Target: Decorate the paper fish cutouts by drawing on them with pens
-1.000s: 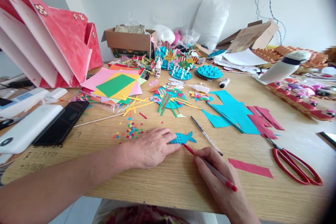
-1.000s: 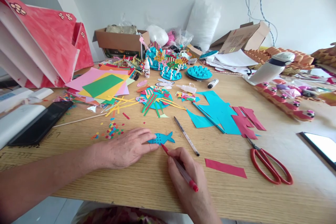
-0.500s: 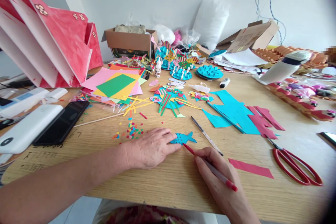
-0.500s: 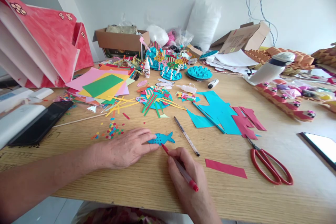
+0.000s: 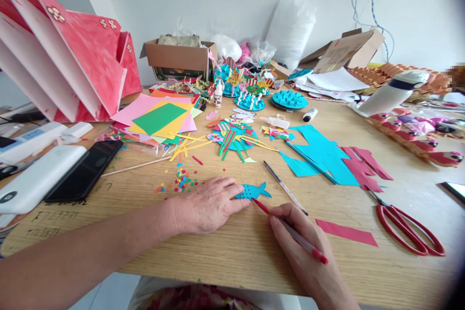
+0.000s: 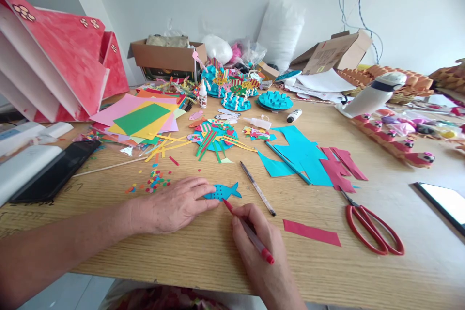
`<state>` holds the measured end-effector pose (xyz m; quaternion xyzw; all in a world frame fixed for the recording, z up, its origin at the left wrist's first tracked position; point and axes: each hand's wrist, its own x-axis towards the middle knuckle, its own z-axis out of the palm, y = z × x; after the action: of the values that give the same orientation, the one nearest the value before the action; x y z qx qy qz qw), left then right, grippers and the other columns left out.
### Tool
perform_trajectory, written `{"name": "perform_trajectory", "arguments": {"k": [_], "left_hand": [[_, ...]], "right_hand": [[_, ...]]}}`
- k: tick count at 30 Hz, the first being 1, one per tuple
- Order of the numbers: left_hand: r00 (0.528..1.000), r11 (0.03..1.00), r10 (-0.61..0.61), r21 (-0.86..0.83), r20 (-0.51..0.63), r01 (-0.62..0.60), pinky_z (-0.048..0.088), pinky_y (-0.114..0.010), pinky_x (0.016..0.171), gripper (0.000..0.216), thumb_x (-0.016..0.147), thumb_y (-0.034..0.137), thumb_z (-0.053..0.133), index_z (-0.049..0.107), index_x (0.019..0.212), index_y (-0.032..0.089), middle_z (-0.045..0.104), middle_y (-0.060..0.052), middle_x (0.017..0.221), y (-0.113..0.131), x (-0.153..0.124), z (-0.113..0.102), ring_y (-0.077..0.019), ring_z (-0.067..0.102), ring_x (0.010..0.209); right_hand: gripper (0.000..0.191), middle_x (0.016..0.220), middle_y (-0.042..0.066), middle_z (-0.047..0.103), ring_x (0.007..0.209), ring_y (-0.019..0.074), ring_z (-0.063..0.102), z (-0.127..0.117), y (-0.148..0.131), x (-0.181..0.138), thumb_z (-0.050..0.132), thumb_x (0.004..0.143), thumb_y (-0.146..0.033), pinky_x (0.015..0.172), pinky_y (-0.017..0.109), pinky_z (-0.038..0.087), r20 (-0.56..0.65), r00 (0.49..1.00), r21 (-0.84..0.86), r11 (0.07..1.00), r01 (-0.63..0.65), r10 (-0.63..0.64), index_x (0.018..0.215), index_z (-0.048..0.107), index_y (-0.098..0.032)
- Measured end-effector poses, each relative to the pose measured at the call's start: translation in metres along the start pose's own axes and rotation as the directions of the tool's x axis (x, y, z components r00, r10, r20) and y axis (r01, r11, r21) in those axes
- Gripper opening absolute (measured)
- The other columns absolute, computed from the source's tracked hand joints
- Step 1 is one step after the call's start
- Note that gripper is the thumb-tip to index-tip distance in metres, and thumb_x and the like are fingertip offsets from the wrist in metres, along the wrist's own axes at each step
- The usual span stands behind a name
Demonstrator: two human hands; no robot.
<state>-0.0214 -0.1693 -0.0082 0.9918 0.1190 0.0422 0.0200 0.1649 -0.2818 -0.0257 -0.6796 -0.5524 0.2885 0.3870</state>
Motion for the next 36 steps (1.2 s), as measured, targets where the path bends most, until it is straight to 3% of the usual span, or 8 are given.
{"name": "perform_trajectory", "arguments": {"k": [5, 10, 25, 31, 36], "left_hand": [[1.0, 1.0, -0.006, -0.002, -0.004, 0.006, 0.039, -0.035, 0.097, 0.029, 0.092, 0.015, 0.044, 0.053, 0.119, 0.018, 0.053, -0.007, 0.112, 0.0004, -0.0004, 0.0011, -0.0221, 0.045, 0.108], [1.0, 1.0, -0.004, -0.005, -0.003, 0.004, 0.038, -0.035, 0.098, 0.029, 0.092, 0.016, 0.044, 0.052, 0.119, 0.019, 0.053, -0.007, 0.114, 0.0001, -0.0007, 0.0016, -0.0222, 0.044, 0.11], [1.0, 1.0, -0.004, -0.004, -0.019, 0.004, 0.039, -0.034, 0.096, 0.029, 0.091, 0.015, 0.045, 0.053, 0.119, 0.019, 0.054, -0.007, 0.112, -0.0001, -0.0003, 0.0021, -0.0216, 0.045, 0.108], [1.0, 1.0, -0.01, -0.002, 0.002, 0.01, 0.039, -0.034, 0.097, 0.029, 0.092, 0.015, 0.044, 0.053, 0.118, 0.019, 0.054, -0.007, 0.112, 0.0005, -0.0003, -0.001, -0.022, 0.045, 0.108], [1.0, 1.0, -0.01, -0.002, 0.001, 0.01, 0.038, -0.035, 0.098, 0.029, 0.092, 0.015, 0.043, 0.052, 0.12, 0.019, 0.053, -0.008, 0.113, 0.0004, -0.0006, 0.0, -0.0227, 0.044, 0.11]], "right_hand": [[0.018, 0.066, -0.002, 0.062, 0.059, 0.0137, 0.057, 0.0008, -0.0025, -0.0008, 0.05, 0.082, -0.035, 0.053, 0.021, 0.043, -0.035, 0.999, 0.024, 1.0, -0.002, 0.003, 0.074, 0.059, -0.021], [0.018, 0.068, -0.001, 0.062, 0.061, 0.0138, 0.057, -0.0015, -0.0003, 0.0, 0.05, 0.083, -0.035, 0.055, 0.021, 0.044, 0.022, 1.0, -0.016, 1.0, -0.004, 0.005, 0.076, 0.058, -0.021], [0.019, 0.063, -0.001, 0.06, 0.057, 0.0142, 0.055, 0.0054, -0.0099, -0.0019, 0.052, 0.079, -0.038, 0.054, 0.023, 0.043, -0.1, 0.994, 0.096, 0.995, -0.028, 0.038, 0.07, 0.058, -0.022], [0.02, 0.063, -0.002, 0.061, 0.056, 0.0136, 0.055, 0.0031, -0.0082, -0.0012, 0.052, 0.08, -0.038, 0.053, 0.022, 0.042, -0.083, 0.996, 0.076, 0.997, -0.019, 0.026, 0.071, 0.059, -0.022], [0.017, 0.065, -0.002, 0.062, 0.058, 0.0141, 0.057, -0.0008, -0.0037, 0.0008, 0.052, 0.08, -0.036, 0.053, 0.022, 0.043, 0.001, 1.0, 0.003, 1.0, -0.001, 0.001, 0.075, 0.059, -0.022]]}}
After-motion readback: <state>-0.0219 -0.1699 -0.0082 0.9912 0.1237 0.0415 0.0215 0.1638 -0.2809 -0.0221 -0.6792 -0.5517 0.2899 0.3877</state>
